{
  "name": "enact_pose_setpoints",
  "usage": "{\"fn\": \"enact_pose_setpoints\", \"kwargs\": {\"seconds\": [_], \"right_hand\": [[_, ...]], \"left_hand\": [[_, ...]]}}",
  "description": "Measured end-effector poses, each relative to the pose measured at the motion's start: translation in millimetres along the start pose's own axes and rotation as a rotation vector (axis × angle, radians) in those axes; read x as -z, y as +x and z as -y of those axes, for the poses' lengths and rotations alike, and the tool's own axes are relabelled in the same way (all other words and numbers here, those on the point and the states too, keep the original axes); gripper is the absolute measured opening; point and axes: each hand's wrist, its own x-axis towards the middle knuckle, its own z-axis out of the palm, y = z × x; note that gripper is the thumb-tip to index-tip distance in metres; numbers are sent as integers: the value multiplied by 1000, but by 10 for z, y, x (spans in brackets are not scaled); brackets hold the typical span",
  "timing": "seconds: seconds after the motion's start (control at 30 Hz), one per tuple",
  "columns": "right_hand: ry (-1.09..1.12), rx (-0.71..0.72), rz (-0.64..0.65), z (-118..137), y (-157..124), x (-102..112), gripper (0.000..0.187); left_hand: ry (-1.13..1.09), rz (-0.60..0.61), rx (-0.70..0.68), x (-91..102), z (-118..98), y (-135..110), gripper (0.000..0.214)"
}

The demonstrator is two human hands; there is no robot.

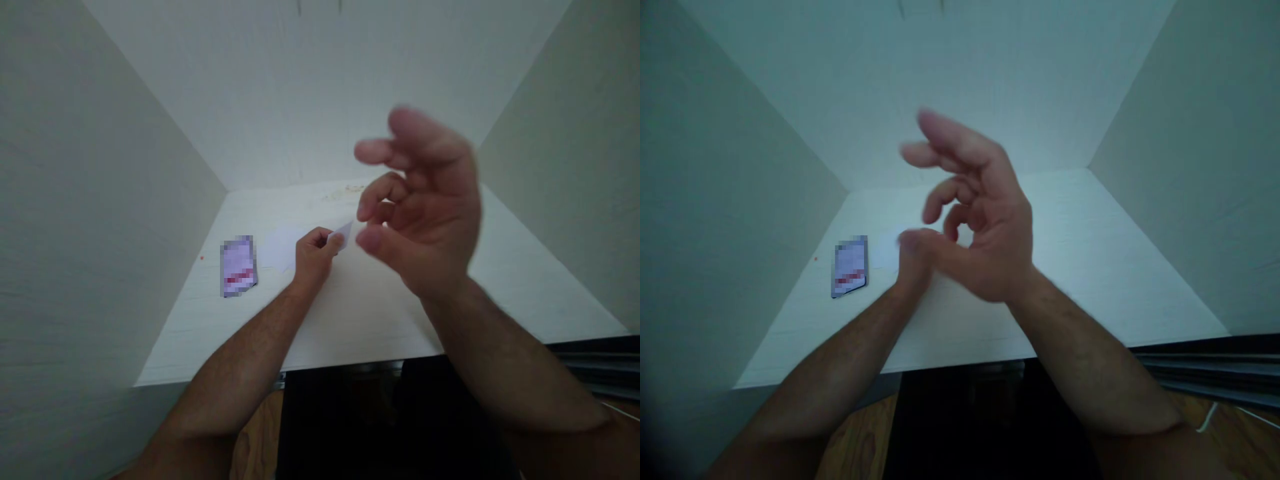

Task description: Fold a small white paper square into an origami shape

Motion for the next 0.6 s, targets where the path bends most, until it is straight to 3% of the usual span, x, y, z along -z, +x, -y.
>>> {"fn": "enact_pose_setpoints", "kwargs": {"seconds": [0.13,0.27,0.33,0.6], "right_hand": [[21,67,-93,-425,274,149,31],[49,-135,165,-788,378,185,26],[72,-140,229,-837,357,176,21],[-3,-122,190,-822,264,107,18]], "left_hand": [[-46,28,27,-21,45,20,26],[-33,66,48,-26,45,18,23],[-19,71,57,-24,42,17,22],[57,140,56,-15,48,12,26]]}}
